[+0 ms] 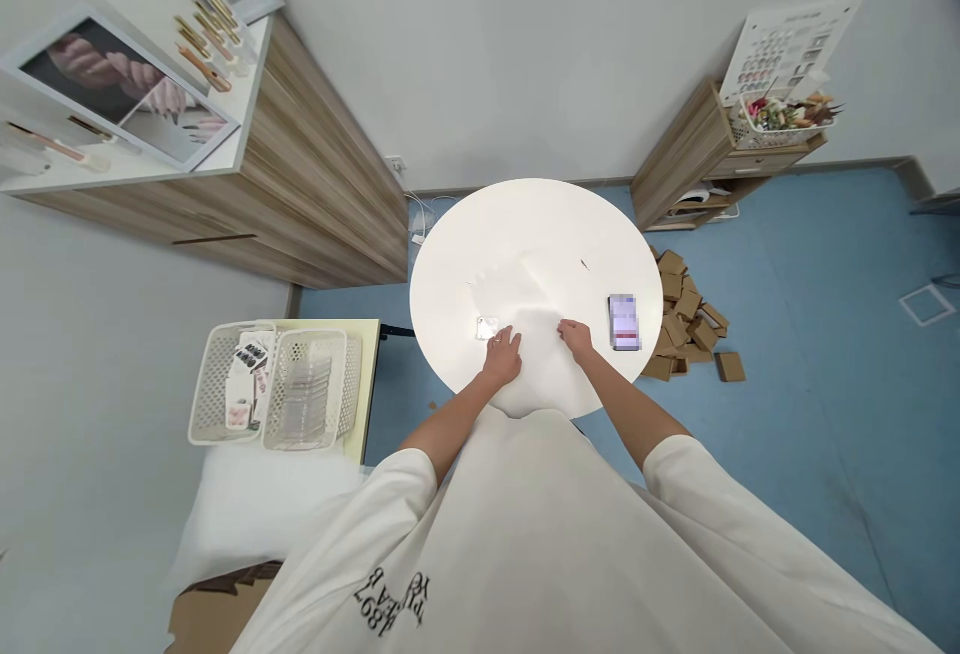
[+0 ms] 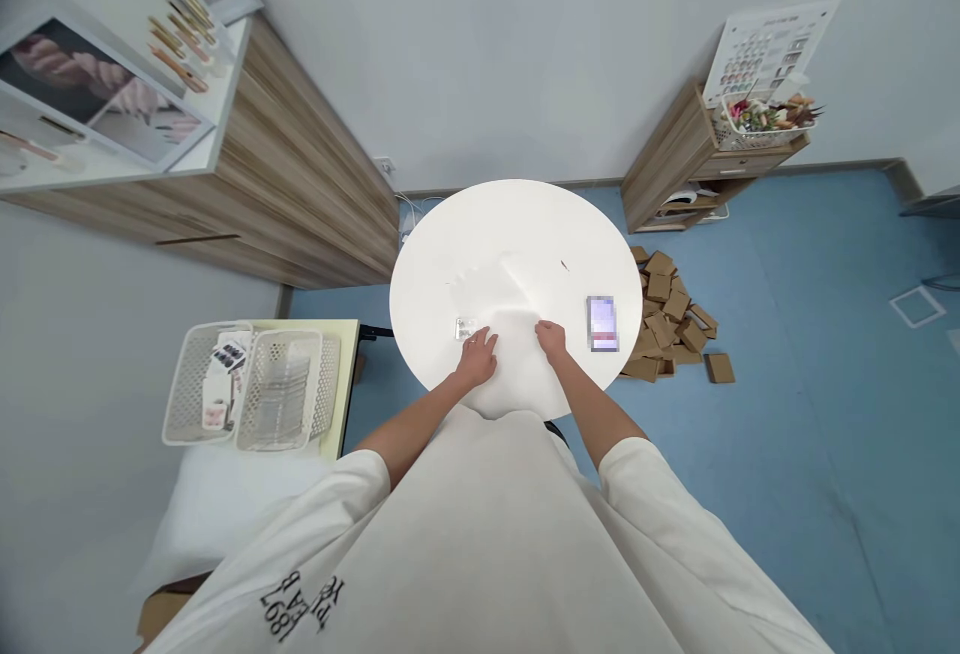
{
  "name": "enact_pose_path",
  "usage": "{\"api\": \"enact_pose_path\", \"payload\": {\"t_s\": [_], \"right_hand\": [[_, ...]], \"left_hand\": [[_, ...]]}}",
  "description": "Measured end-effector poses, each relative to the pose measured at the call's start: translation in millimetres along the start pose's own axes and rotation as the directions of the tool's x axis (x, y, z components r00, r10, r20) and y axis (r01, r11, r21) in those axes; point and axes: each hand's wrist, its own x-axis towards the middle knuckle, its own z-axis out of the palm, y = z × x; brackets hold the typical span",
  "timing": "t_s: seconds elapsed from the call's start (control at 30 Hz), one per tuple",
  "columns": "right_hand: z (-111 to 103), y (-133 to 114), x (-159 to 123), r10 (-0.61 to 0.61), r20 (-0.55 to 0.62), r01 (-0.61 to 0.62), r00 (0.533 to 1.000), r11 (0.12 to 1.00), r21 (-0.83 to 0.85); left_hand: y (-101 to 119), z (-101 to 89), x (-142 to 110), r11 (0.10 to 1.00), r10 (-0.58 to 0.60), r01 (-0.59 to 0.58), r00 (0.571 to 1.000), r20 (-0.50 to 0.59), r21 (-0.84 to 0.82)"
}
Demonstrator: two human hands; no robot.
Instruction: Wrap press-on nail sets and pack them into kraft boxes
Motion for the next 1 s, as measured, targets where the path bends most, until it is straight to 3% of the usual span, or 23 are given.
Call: {"api": "enact_pose_path", "payload": {"t_s": [0.1, 0.23, 0.33, 0.43, 0.53, 0.67, 0.77, 0.9, 1.0], "right_hand": [[0.6, -3.4, -0.1, 0.169, 0.023, -0.17, 0.985, 0.964, 0.205], [2.3, -6.7, -0.6, 0.233, 0.08, -0.246, 0.969, 0.899, 0.361], [-0.1, -6.7, -1.9, 0.188, 0.093, -0.205, 0.978, 0.95, 0.238], [-3.2, -3.8, -8.0, 0.048, 0.046, -0.048, 0.998, 0.999, 0.003], [-4.9, 1.3, -18.6, -0.087, 0.066, 0.097, 0.994, 0.98, -0.173], [-4.6, 6.0, -33.7, -0.165, 0.22, 0.229, 0.961, 0.923, -0.308], [-1.7, 5.9, -42.9, -0.194, 0.32, 0.316, 0.927, 0.864, -0.391], [4.6, 5.0, -52.2, -0.18, 0.411, 0.395, 0.894, 0.749, -0.532], [8.1, 6.5, -56.8, -0.144, 0.452, 0.429, 0.88, 0.65, -0.627]], "left_hand": [[13.9, 8.8, 8.8, 0.999, 0.048, -0.049, 0.995, 0.082, 0.01], [18.9, 16.8, 14.4, 0.991, 0.037, -0.067, 0.969, 0.246, 0.115], [14.9, 18.5, 16.7, 0.982, 0.0, -0.062, 0.945, 0.326, 0.179], [9.4, 18.4, 17.0, 0.979, 0.019, -0.088, 0.938, 0.346, 0.184], [2.3, 15.0, 16.9, 0.979, 0.066, -0.119, 0.953, 0.296, 0.163], [-18.9, 1.0, 19.2, 0.984, 0.06, -0.07, 0.996, 0.066, 0.162], [-43.5, -13.5, 22.1, 0.982, -0.009, 0.024, 0.997, -0.082, 0.188], [-72.1, -24.9, 25.7, 0.98, -0.048, 0.062, 0.996, -0.081, 0.191], [-83.6, -22.7, 29.1, 0.982, -0.027, 0.038, 0.998, -0.059, 0.187]]}}
